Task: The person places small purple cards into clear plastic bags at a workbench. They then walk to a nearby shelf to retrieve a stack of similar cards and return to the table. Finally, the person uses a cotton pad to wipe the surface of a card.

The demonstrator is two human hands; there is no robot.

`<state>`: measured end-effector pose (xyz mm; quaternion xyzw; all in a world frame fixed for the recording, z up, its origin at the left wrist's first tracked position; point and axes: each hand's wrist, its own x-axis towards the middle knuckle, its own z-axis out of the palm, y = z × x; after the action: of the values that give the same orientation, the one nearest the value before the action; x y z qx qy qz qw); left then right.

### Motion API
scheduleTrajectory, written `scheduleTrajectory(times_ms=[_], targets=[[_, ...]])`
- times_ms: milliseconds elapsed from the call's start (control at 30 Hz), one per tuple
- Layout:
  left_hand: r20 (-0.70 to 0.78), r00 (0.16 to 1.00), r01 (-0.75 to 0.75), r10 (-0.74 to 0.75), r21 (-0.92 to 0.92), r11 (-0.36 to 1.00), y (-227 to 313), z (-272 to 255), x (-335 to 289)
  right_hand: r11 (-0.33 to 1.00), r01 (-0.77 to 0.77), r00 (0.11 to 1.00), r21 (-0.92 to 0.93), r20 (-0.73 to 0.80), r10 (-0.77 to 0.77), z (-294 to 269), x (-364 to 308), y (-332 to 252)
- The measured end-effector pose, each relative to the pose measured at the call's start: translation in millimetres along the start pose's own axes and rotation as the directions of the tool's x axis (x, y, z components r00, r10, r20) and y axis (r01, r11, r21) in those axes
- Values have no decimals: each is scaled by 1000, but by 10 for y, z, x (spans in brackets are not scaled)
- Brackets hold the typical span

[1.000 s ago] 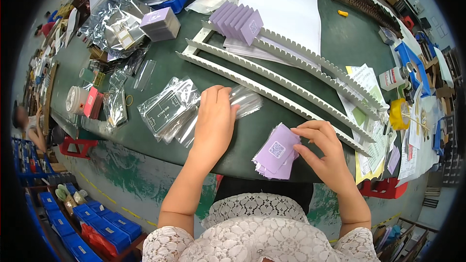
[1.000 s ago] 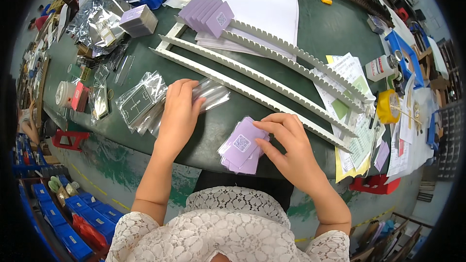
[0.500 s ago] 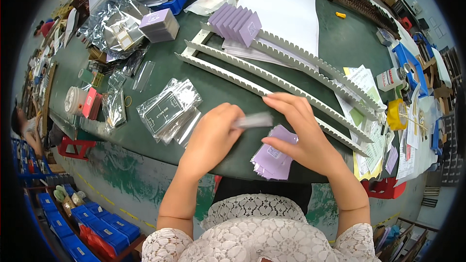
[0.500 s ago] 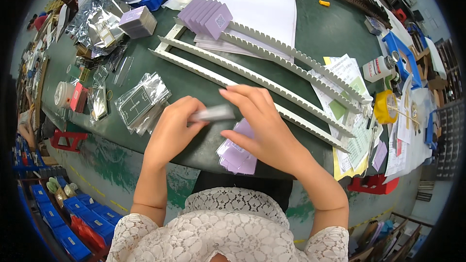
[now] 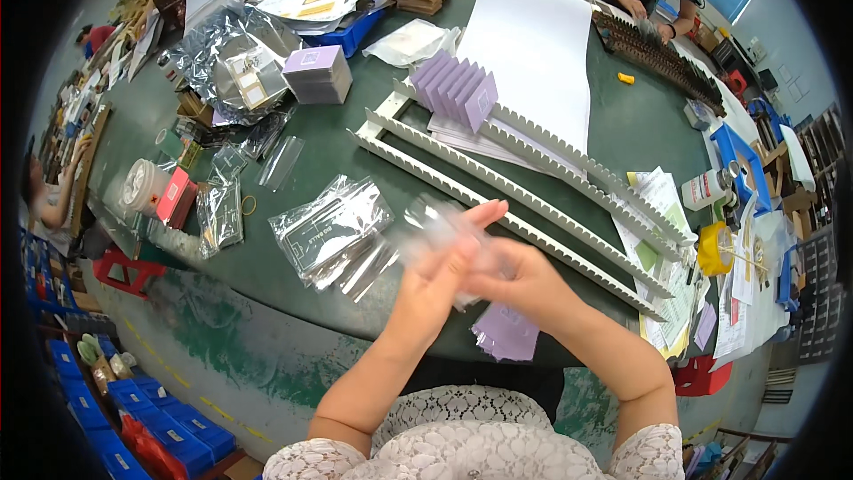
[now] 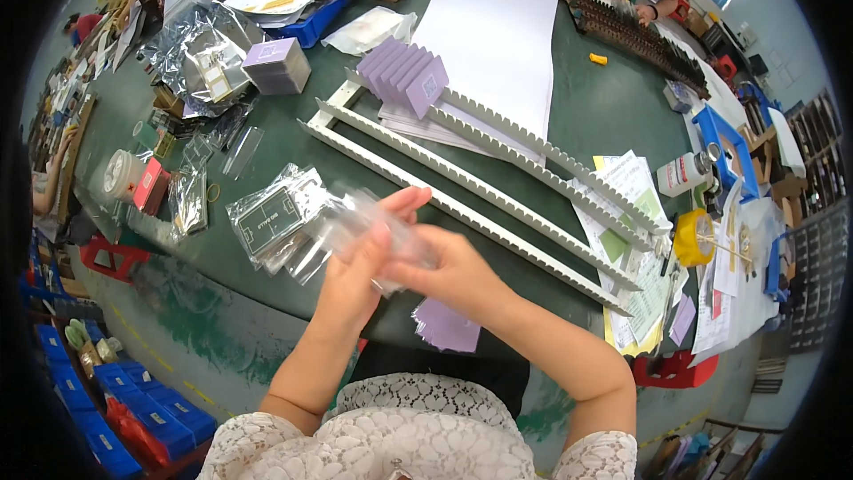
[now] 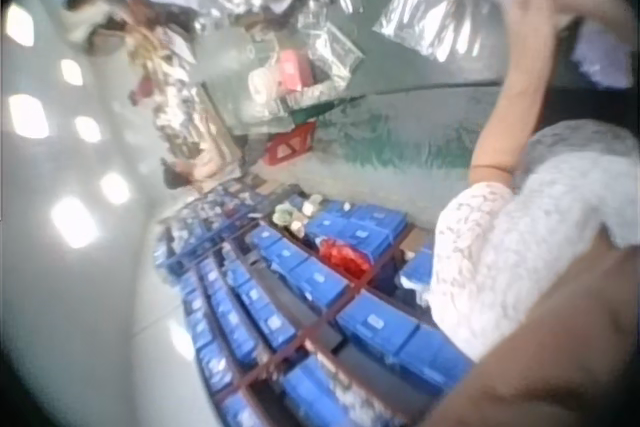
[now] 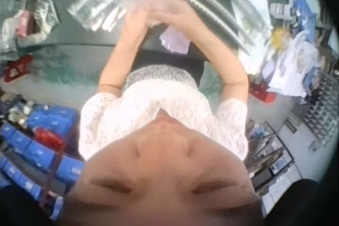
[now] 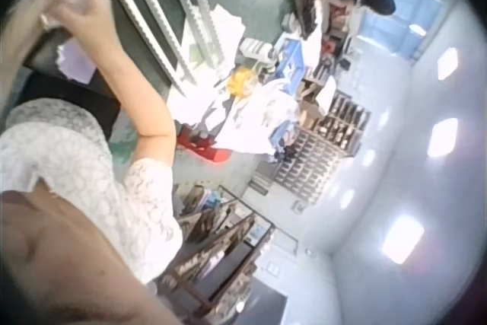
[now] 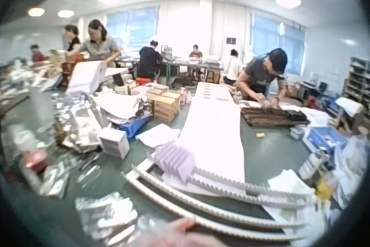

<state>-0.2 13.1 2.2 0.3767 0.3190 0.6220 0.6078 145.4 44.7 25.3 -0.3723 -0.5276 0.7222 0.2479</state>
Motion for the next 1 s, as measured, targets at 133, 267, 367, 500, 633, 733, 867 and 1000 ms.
scheduleTrajectory(times_ms=[133,267,367,500,633,733,867,1000], targets=[[-203,977,-1,-66,-314,950,91,-260,83,739,303,940,-602,59,-337,-196,228,-242],[-190,955,135,-227,-404,905,80,-424,-62,172,339,644,-925,95,-759,-655,908,-483],[-145,941,234,-307,-379,895,97,-279,-105,140,181,641,-973,9,-767,-905,1466,-286],[-196,952,192,-235,-214,958,143,-277,-88,376,317,752,-871,-11,-659,-943,1554,-340],[-241,958,140,-153,-71,988,140,-339,-96,496,514,753,-700,91,-652,-577,799,-496],[-164,956,221,-244,-145,964,133,-180,-17,557,610,743,-563,164,-649,-439,255,-341],[-64,946,316,-317,-30,948,109,-31,-19,562,561,779,-608,158,-606,-443,-100,-160],[-94,948,313,-304,112,943,113,40,-18,613,496,803,-614,56,-594,-523,-288,-56]])
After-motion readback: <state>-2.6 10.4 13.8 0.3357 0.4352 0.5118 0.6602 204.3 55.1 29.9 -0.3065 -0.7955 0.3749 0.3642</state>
